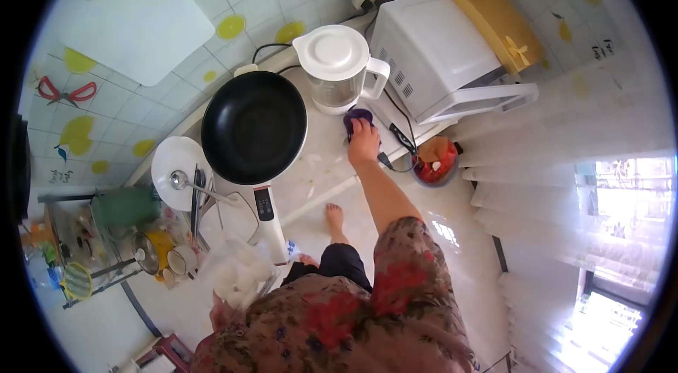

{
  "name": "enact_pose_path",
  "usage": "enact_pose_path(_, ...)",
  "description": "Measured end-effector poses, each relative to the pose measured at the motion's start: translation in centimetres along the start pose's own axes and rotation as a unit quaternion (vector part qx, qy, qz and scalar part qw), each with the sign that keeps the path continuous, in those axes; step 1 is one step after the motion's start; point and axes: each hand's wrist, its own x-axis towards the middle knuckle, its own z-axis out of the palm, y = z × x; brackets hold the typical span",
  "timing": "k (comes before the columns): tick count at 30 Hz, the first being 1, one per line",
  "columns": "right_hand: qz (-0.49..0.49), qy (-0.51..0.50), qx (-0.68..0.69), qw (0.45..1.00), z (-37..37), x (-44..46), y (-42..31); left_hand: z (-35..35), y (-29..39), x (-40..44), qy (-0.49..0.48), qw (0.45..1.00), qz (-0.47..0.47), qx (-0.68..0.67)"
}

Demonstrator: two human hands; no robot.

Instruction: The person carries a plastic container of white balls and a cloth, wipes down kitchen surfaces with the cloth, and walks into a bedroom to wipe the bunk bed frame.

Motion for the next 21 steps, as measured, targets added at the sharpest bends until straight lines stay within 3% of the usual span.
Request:
enact_pose_path(2,0.001,0.013,0.046,0.999,2.5,-1.1,-0.6,1.0,0.0,0.6,0.003,1.000,-0.003,-0.003)
enact_pose_path(3,-0.024,-0.093,0.101,0.990,2.9,-2.4,-1.8,1.4,0.1,1.0,0.002,1.000,-0.004,-0.004)
enact_pose_path(4,-0.080,-0.087,0.142,0.983,3.9,-5.2,-4.1,1.9,0.0,1.4,0.002,1.000,-0.004,-0.007)
enact_pose_path(6,-0.178,-0.281,0.054,0.942,2.6,-9.5,-9.2,2.6,-0.3,1.6,0.004,1.000,-0.005,-0.011)
enact_pose_path(8,-0.256,-0.245,0.161,0.921,-0.6,-11.8,-10.4,3.3,-0.3,1.9,0.003,1.000,-0.003,-0.009)
enact_pose_path(10,-0.335,-0.282,0.158,0.885,0.8,-9.1,-7.5,3.9,-0.3,2.1,0.002,1.000,-0.002,-0.005)
enact_pose_path(11,-0.297,-0.337,0.080,0.890,0.4,-6.1,-6.6,4.1,-0.4,2.2,0.001,1.000,-0.001,-0.005)
enact_pose_path(12,-0.099,-0.421,0.040,0.901,-2.3,-2.1,-6.9,4.4,-0.4,2.3,0.002,1.000,0.001,-0.007)
enact_pose_path(13,-0.146,-0.199,0.099,0.964,-1.1,-0.7,-4.5,4.6,-0.5,2.4,0.002,1.000,0.004,-0.010)
enact_pose_path(14,-0.159,-0.038,0.028,0.986,2.1,-0.6,-1.6,4.7,-0.5,2.4,0.004,1.000,0.006,-0.011)
enact_pose_path(16,-0.098,-0.045,0.049,0.993,0.4,-1.8,-3.4,5.2,-0.6,2.6,0.004,1.000,0.008,-0.011)
enact_pose_path(18,-0.076,-0.217,0.096,0.969,0.4,-5.1,-5.6,5.6,-0.6,2.8,0.002,1.000,0.012,-0.008)
enact_pose_path(20,-0.180,-0.383,0.031,0.906,-1.2,-9.0,-8.2,6.0,-0.8,2.7,-0.001,1.000,0.015,-0.008)
enact_pose_path(21,-0.248,-0.311,0.098,0.912,-2.2,-11.2,-7.8,6.1,-0.9,2.7,-0.005,1.000,0.015,-0.009)
